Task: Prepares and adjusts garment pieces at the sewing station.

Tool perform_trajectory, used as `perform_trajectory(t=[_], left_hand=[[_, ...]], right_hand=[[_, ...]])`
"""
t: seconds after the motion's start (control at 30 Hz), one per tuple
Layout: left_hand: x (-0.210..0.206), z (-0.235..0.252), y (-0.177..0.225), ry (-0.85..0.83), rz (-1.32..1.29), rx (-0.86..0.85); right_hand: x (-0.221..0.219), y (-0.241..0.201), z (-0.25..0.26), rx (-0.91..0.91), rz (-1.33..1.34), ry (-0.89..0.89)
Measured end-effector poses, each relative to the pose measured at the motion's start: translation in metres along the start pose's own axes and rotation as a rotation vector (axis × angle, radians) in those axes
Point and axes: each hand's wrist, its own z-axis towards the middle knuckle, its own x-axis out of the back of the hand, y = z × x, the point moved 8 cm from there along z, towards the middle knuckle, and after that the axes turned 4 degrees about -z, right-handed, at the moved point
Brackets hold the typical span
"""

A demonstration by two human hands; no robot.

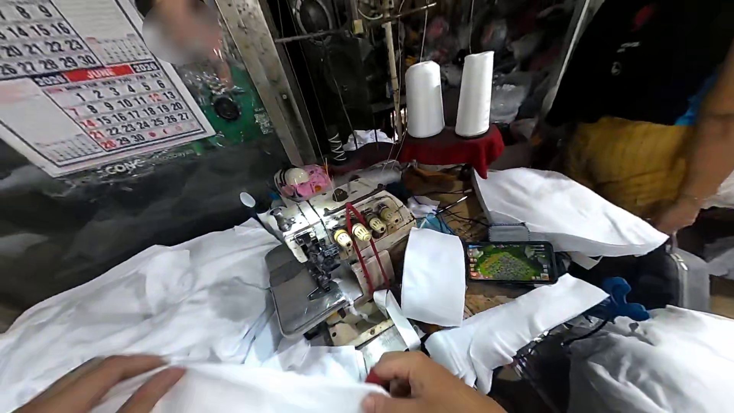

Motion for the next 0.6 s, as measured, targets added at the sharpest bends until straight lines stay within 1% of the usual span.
perform_trajectory(t=[0.07, 0.13, 0.17, 0.2, 0.27, 0.33, 0.37, 0.4, 0.43, 0.5, 0.53, 0.6], left_hand=[[-0.059, 0.017, -0.056, 0.069, -0.02, 0.001], [-0.126, 0.03, -0.101, 0.168, -0.048, 0.032], [-0.139, 0.033, -0.112, 0.221, -0.059, 0.051], [-0.137, 0.036, -0.111, 0.248, -0.085, 0.073], [-0.111, 0.03, -0.092, 0.281, -0.08, 0.076], [-0.085, 0.003, -0.062, 0.336, -0.036, 0.075], [-0.078, -0.015, -0.043, 0.386, -0.068, 0.074], [-0.081, -0.034, -0.022, 0.439, -0.184, 0.063], [-0.092, -0.052, 0.001, 0.474, -0.354, 0.047], [-0.137, -0.077, 0.046, 0.465, -0.665, 0.047], [-0.162, -0.082, 0.065, 0.454, -0.755, 0.069], [-0.199, -0.08, 0.086, 0.455, -0.794, 0.132]], right_hand=[[-0.007, 0.033, 0.004, -0.163, 0.172, 0.092], [-0.013, 0.047, -0.001, -0.27, 0.293, 0.157], [-0.014, 0.05, -0.005, -0.299, 0.321, 0.166], [-0.012, 0.05, -0.008, -0.31, 0.326, 0.158], [-0.007, 0.044, -0.014, -0.296, 0.301, 0.092], [0.0, 0.037, -0.018, -0.292, 0.248, 0.063], [0.003, 0.036, -0.018, -0.29, 0.217, 0.08], [0.005, 0.036, -0.018, -0.272, 0.203, 0.118], [0.005, 0.037, -0.017, -0.245, 0.205, 0.162], [-0.001, 0.034, -0.012, -0.17, 0.257, 0.228], [-0.005, 0.031, -0.01, -0.144, 0.29, 0.256], [-0.008, 0.024, -0.008, -0.137, 0.303, 0.301]])
